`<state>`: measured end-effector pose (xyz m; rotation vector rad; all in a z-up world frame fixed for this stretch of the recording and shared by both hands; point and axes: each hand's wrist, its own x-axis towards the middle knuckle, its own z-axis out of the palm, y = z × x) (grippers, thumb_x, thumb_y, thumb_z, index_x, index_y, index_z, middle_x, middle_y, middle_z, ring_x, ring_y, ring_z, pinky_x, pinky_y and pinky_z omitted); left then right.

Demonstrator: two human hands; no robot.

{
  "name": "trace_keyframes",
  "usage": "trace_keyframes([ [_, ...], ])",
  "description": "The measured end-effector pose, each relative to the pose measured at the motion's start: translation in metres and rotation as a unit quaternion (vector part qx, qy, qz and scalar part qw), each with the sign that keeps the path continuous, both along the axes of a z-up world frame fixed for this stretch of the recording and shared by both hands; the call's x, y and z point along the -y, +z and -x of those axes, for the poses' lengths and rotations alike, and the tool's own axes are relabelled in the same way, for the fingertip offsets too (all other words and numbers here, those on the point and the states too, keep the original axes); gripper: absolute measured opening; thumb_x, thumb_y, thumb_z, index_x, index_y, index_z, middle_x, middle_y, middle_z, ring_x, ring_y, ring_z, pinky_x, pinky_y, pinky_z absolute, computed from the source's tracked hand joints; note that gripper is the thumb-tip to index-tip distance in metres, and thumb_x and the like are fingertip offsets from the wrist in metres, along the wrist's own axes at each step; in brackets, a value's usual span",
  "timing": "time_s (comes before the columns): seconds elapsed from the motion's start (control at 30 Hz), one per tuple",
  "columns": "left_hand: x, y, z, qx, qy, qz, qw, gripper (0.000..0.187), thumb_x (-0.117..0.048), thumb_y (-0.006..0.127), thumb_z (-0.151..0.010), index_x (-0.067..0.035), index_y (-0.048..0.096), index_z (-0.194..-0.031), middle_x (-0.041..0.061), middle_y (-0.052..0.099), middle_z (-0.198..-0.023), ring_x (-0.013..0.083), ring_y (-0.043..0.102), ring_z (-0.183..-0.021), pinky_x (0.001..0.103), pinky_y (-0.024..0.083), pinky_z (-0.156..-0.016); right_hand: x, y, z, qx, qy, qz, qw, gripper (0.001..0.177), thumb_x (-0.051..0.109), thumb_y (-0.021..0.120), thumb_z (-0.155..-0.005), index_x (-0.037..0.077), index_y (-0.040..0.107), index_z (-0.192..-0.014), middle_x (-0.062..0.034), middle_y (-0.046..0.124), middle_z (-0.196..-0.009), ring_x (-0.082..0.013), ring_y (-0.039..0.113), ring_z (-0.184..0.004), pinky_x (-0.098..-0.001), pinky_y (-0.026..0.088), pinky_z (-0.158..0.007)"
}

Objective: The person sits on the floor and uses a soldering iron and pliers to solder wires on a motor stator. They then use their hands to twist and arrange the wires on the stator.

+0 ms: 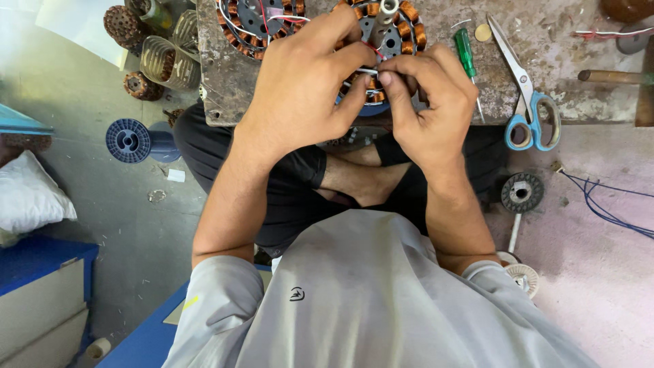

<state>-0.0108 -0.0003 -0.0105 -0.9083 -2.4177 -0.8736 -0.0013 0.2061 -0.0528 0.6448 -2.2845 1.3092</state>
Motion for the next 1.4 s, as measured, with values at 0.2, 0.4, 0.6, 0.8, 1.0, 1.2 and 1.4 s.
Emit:
trace_keyframes([
  [0.2,-0.002,-0.002,0.0,-0.02,0.029,0.024,0.999,0.01,-0.011,0.075,-0.092,-0.007,0.069,-0.099,0.005,0.059,-0.105,0.0275,0.064,-0.102,0.041,0.052,-0.079,-0.007,0.002,-0.004,0.024,0.017,0.016,0.999,0.012,-0.002,0.081,-0.103,0.003,0.076,-0.113,-0.0058,0.063,-0.09,-0.0087,0.053,-0.069,-0.023,0.041,-0.061],
  [0.4,0.0,-0.004,-0.002,-0.02,0.01,0.013,1.0,0.015,-0.006,0.075,-0.091,-0.008,0.069,-0.105,0.005,0.058,-0.107,0.027,0.06,-0.105,0.04,0.053,-0.082,-0.007,0.006,-0.004,0.014,0.002,-0.017,1.0,0.011,-0.005,0.082,-0.096,0.002,0.079,-0.105,-0.0053,0.062,-0.088,-0.0097,0.054,-0.068,-0.0236,0.042,-0.061],
  [0.6,0.003,-0.004,-0.001,-0.008,-0.016,0.002,1.0,0.013,-0.002,0.074,-0.093,-0.006,0.069,-0.103,0.006,0.055,-0.109,0.0269,0.058,-0.11,0.039,0.053,-0.087,-0.005,0.007,-0.002,0.014,0.002,-0.025,1.0,0.011,-0.006,0.082,-0.095,0.001,0.078,-0.103,-0.005,0.061,-0.086,-0.0109,0.054,-0.068,-0.0239,0.041,-0.06],
  [0.8,0.003,-0.004,0.001,-0.002,-0.032,-0.005,0.999,0.014,-0.002,0.075,-0.093,-0.004,0.069,-0.105,0.007,0.054,-0.107,0.0289,0.058,-0.114,0.04,0.053,-0.09,-0.005,0.005,-0.001,0.022,0.004,-0.013,1.0,0.011,-0.006,0.082,-0.094,0.001,0.078,-0.103,-0.0055,0.06,-0.087,-0.0102,0.054,-0.067,-0.0241,0.04,-0.059],
  [1.0,0.003,-0.004,0.001,-0.01,-0.041,-0.004,0.999,0.014,-0.002,0.074,-0.093,-0.004,0.071,-0.106,0.007,0.055,-0.105,0.0284,0.057,-0.113,0.04,0.052,-0.091,-0.003,0.002,0.001,0.024,-0.001,0.001,1.0,0.014,-0.007,0.083,-0.094,0.0,0.075,-0.103,-0.0045,0.058,-0.087,-0.0086,0.053,-0.065,-0.0231,0.039,-0.059],
  [1.2,0.002,0.001,0.004,-0.003,-0.037,0.02,0.999,0.009,-0.008,0.08,-0.091,-0.006,0.077,-0.1,0.009,0.052,-0.097,0.028,0.057,-0.098,0.041,0.049,-0.078,-0.01,-0.007,0.006,0.063,0.033,0.074,0.995,0.022,-0.008,0.084,-0.096,-0.001,0.064,-0.103,-0.0044,0.055,-0.096,-0.0066,0.053,-0.07,-0.0203,0.039,-0.06],
  [1.4,0.001,0.01,0.009,-0.027,-0.063,0.027,0.997,0.008,-0.007,0.077,-0.088,-0.007,0.075,-0.096,0.008,0.053,-0.104,0.0293,0.056,-0.108,0.043,0.049,-0.086,-0.017,-0.002,0.0,0.1,0.087,0.134,0.982,0.016,-0.005,0.077,-0.101,0.0,0.065,-0.111,-0.0062,0.057,-0.105,-0.0087,0.059,-0.083,-0.0201,0.049,-0.073],
])
